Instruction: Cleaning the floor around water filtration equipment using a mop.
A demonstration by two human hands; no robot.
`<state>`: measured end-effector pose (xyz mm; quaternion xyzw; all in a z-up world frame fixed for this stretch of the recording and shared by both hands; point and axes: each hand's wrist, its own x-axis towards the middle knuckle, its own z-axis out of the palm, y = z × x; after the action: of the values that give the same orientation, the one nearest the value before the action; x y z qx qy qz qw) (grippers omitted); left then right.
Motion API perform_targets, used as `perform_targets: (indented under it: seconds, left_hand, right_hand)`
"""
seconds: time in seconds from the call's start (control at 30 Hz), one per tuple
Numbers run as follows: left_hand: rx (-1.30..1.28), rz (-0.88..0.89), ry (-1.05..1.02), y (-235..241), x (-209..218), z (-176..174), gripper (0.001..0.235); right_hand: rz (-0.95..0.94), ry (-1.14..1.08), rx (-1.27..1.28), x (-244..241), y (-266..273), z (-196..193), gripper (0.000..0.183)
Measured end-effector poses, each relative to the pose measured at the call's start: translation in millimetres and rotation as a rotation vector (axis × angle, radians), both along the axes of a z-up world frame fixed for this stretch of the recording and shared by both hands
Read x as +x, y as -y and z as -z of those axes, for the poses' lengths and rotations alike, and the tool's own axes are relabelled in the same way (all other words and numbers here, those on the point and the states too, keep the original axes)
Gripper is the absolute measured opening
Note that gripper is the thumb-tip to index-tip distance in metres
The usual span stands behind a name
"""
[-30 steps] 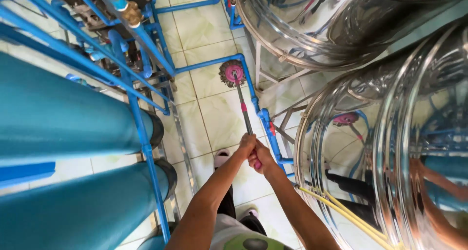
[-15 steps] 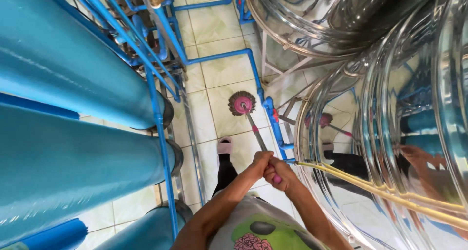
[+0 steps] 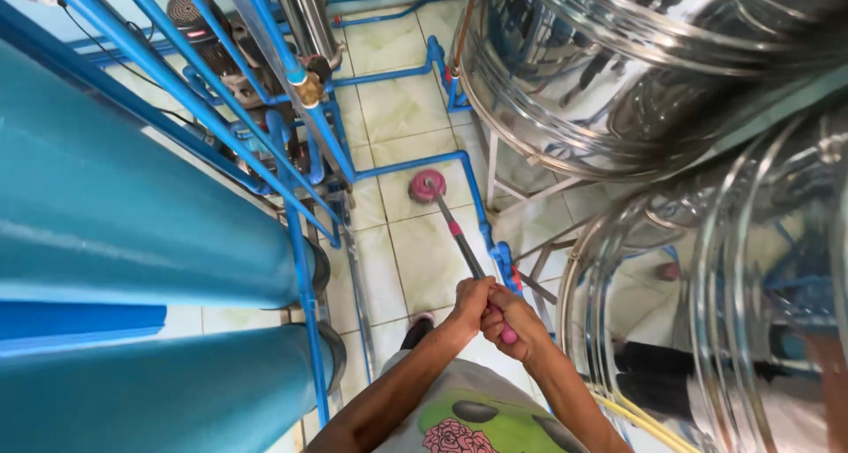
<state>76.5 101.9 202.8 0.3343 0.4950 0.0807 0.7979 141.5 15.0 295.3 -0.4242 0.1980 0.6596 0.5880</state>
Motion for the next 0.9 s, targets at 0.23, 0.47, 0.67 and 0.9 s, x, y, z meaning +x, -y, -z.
perform_targets:
  seconds: [0.23, 0.47, 0.67, 0.9]
  left_hand:
    - [0.217, 0.004, 0.072, -105, 20, -24, 0.028]
    - [0.282, 0.074, 0.009, -196, 74, 34, 0.042]
    - [0.474, 0.035, -0.235, -231, 118, 119, 0.053]
    - [0.616, -0.051, -0.328, -289, 174, 142, 0.053]
  right_hand:
    - [0.015, 0.142, 0.077, 12, -104, -13, 0.008]
    - [0.05, 0.188, 0.119, 76, -207, 93, 0.014]
    - [-0.036, 0.245, -0.023, 136, -282, 273, 0.026]
    - [-0.027, 0.212, -0.078, 183, -340, 291, 0.025]
